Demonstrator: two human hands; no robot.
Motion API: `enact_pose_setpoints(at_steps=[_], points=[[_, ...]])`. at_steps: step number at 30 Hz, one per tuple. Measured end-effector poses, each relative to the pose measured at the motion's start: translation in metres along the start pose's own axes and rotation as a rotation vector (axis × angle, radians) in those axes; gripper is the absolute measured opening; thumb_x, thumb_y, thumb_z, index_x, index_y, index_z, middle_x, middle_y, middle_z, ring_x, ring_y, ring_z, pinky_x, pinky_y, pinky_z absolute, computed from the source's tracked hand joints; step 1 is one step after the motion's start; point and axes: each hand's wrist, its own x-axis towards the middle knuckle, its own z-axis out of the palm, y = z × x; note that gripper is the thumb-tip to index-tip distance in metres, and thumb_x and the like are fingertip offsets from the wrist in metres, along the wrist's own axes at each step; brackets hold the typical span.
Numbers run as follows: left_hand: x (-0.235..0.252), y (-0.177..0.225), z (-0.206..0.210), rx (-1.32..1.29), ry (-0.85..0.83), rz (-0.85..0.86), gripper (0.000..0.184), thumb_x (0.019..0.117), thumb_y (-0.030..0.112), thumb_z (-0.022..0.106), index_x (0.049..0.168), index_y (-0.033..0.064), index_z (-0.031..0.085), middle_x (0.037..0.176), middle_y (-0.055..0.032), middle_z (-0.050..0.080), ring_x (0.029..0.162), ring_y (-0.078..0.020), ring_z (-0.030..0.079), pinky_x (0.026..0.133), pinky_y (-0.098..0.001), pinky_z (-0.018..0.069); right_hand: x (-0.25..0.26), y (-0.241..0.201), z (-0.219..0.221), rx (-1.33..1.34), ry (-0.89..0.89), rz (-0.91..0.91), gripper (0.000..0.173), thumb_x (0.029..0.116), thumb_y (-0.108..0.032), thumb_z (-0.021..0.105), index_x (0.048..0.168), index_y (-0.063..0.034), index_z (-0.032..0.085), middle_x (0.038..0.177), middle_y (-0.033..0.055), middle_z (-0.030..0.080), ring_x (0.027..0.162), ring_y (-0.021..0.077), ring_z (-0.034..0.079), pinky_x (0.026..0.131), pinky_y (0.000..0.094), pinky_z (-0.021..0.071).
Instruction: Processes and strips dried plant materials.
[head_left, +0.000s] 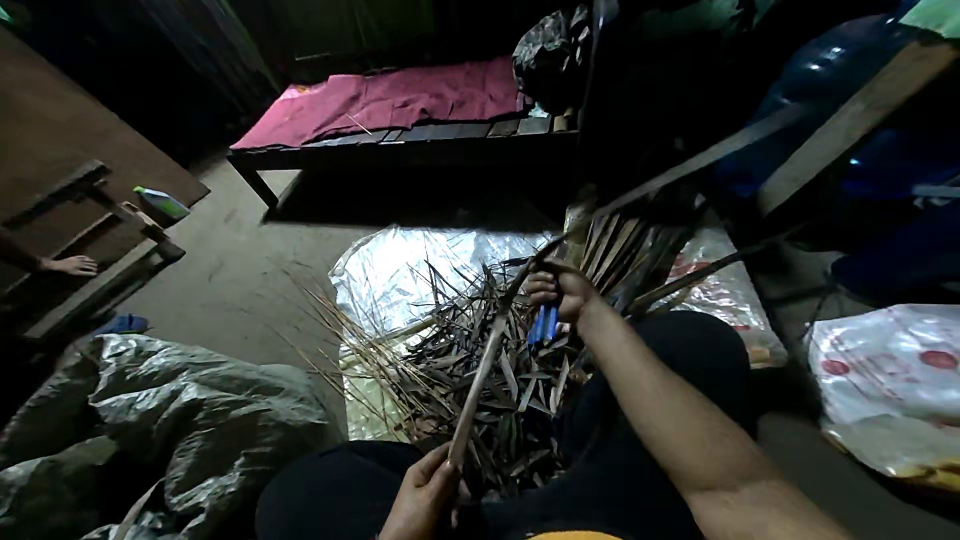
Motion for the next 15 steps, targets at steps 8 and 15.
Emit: enact_pose_setpoints(at_steps=[8,15], points=[[-0.012,-0.002,0.014,-0.009,-0.032,-0.044,0.036,0.106,0.013,0.044,0.138,0.0004,0.056,0.076,-0.0053,0.068,0.051,-0.0072,0.057,0.047,-0.021,0.0481,0.001,0.053,-0.012,-0.958,0.503,-0.15,0.043,0.1071,-0.036,0.057,0.13,-0.0001,0.057,0.088,0.0069,0.059,0.069,0.0128,0.055,0.065,0.0296,0.0487],[-0.025,0.001,0.02,0.096,0.033,-0.018,0.034,0.1057,0.008,0.043,0.135,-0.0012,0.058,0.078,-0.0042,0.068,0.053,-0.0081,0.059,0.05,-0.0233,0.0514,-0.005,0.063,-0.003,-1.115,0.6,-0.013,0.04,0.1061,-0.029,0.061,0.119,0.0082,0.057,0.094,0.0148,0.058,0.075,0.0192,0.057,0.072,0.0356,0.0501]])
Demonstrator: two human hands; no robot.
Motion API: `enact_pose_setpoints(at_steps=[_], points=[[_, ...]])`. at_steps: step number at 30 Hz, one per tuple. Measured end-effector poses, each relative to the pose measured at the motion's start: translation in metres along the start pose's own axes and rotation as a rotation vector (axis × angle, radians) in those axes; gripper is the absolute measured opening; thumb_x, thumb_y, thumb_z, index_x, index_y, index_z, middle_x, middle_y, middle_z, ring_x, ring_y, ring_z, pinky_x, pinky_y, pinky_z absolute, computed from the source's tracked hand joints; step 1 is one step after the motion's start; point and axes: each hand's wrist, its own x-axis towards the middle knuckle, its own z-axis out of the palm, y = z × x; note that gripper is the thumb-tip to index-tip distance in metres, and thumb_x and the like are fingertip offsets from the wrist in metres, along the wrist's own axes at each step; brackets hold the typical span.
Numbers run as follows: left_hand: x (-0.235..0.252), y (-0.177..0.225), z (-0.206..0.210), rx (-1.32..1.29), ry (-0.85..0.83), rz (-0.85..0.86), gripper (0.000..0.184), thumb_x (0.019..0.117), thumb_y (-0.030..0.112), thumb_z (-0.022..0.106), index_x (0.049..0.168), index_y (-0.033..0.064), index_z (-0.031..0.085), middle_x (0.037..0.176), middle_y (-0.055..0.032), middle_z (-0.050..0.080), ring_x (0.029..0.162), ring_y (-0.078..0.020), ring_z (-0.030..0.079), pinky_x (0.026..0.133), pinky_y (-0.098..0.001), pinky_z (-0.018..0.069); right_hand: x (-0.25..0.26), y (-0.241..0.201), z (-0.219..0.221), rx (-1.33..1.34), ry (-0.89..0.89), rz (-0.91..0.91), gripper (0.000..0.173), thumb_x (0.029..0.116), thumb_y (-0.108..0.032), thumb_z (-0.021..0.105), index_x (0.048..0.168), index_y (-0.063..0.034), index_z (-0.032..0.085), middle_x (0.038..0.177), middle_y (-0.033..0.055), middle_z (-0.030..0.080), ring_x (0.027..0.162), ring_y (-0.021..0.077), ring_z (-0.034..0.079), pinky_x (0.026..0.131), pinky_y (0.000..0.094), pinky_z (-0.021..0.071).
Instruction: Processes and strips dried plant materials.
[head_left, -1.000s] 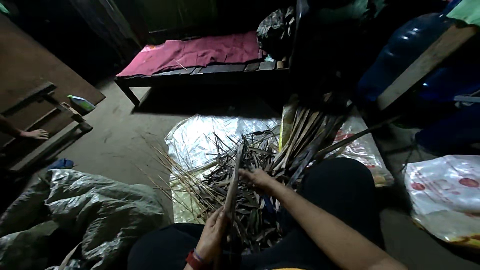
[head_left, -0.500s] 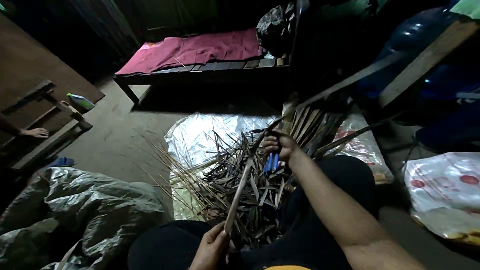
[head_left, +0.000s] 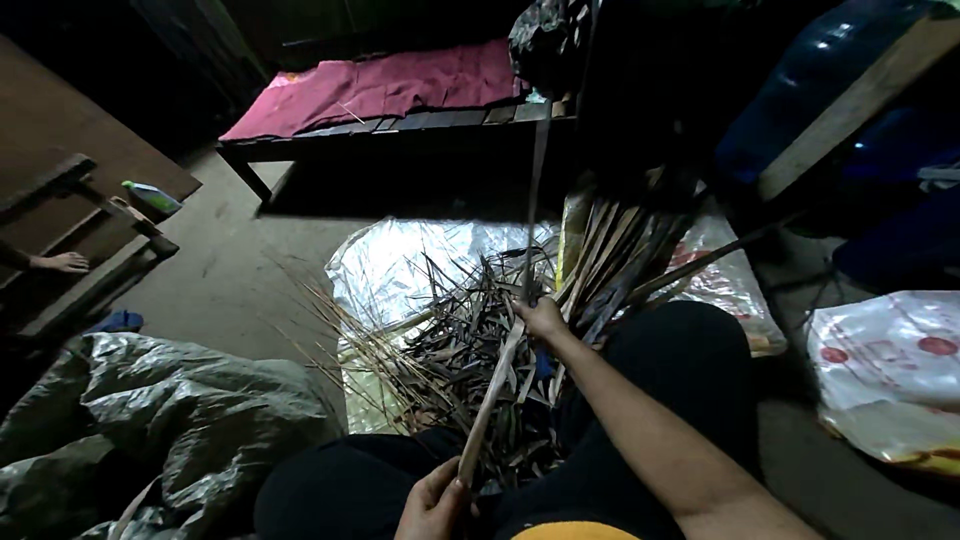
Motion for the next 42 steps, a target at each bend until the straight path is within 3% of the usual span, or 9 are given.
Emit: enact_pose_setpoints(at_steps=[3,14,18,20,22,25,28,32,42], points=[[0.001,0.001,-0.001,0.002,-0.01,-0.044,0.033,0.1031,0.008,0.047,0.134,0.0003,0.057,0.087,-0.0055,0.069,0.066,-0.013,0.067,0.061,-0.0295,0.0591,-0.004,-0.002,0.003,0.477,-0.077,0.148,0.022,0.1084,-0.023,0.055,0.109,-0.0008,0.055,0.069,0.0027,0.05,0.044,0.0072,0.044,0.043,0.0203,0.0426],[0.094,0.075,0.038,0.051,0.025,0.203,0.031,0.1081,0.011,0.047,0.136,-0.0016,0.055,0.088,-0.0066,0.067,0.063,-0.011,0.064,0.059,-0.0279,0.0571,-0.05,-0.004,0.013,0.402,-0.312,-0.02,0.02,0.1074,-0.021,0.058,0.109,-0.0018,0.056,0.065,-0.0007,0.054,0.044,0.0046,0.047,0.044,0.0189,0.0454],[0.11,0.072,0.045,-0.027,0.093,0.175,0.034,0.1082,0.007,0.045,0.141,-0.001,0.052,0.089,-0.0087,0.066,0.058,-0.0115,0.062,0.053,-0.0274,0.0556,-0.049,-0.002,-0.002,0.25,-0.393,-0.068,0.033,0.1145,-0.029,0.036,0.124,-0.0027,0.054,0.068,-0.0017,0.053,0.046,0.0044,0.045,0.045,0.0192,0.0414],[0.111,0.072,0.042,-0.088,0.086,0.141,0.036,0.1086,0.006,0.044,0.144,-0.0006,0.049,0.084,-0.0089,0.065,0.055,-0.0117,0.061,0.051,-0.0267,0.054,-0.05,0.01,0.0,-0.013,-0.405,-0.191,0.034,0.1123,-0.017,0.035,0.137,0.0003,0.05,0.084,0.0043,0.058,0.063,0.0091,0.052,0.059,0.0259,0.0461],[0.112,0.073,0.038,-0.139,0.084,0.115,0.036,0.1088,0.006,0.043,0.144,-0.0015,0.048,0.079,-0.0084,0.064,0.052,-0.0113,0.059,0.049,-0.0256,0.0528,-0.05,0.02,0.003,-0.26,-0.456,-0.308,0.049,0.1062,-0.012,0.042,0.153,0.0017,0.042,0.134,0.023,0.061,0.117,0.0282,0.062,0.103,0.0458,0.0481],[0.115,0.069,0.034,-0.163,0.103,0.105,0.036,0.1088,0.006,0.045,0.143,-0.0028,0.048,0.079,-0.0095,0.065,0.051,-0.0111,0.059,0.048,-0.0256,0.0531,-0.056,0.031,0.017,-0.292,-0.52,-0.382,0.056,0.1112,-0.028,0.04,0.157,0.0031,0.034,0.147,0.0285,0.052,0.134,0.0352,0.054,0.114,0.0511,0.0395],[0.116,0.068,0.03,-0.122,0.145,0.123,0.035,0.1081,0.005,0.045,0.142,-0.0031,0.05,0.084,-0.0101,0.065,0.054,-0.0113,0.061,0.05,-0.0265,0.0552,-0.064,0.032,0.022,-0.133,-0.616,-0.318,0.055,0.1128,-0.03,0.028,0.157,0.0014,0.033,0.143,0.023,0.054,0.12,0.024,0.059,0.103,0.0406,0.0465],[0.116,0.068,0.026,-0.125,0.145,0.101,0.031,0.1091,0.008,0.044,0.137,-0.0035,0.052,0.08,-0.0099,0.066,0.053,-0.013,0.063,0.05,-0.0279,0.0562,-0.073,0.039,0.032,0.085,-0.621,-0.32,0.046,0.1121,-0.02,0.028,0.15,0.0029,0.039,0.096,0.0052,0.057,0.077,0.0072,0.055,0.075,0.0261,0.0503],[0.119,0.064,0.022,-0.102,0.126,0.034,0.028,0.112,0.012,0.038,0.125,-0.0048,0.056,0.071,-0.0071,0.062,0.049,-0.0118,0.06,0.048,-0.0263,0.0539,-0.07,0.052,0.045,0.044,-0.481,-0.42,0.038,0.1102,-0.014,0.042,0.139,0.0054,0.055,0.097,0.0088,0.066,0.08,0.0081,0.06,0.081,0.028,0.053]])
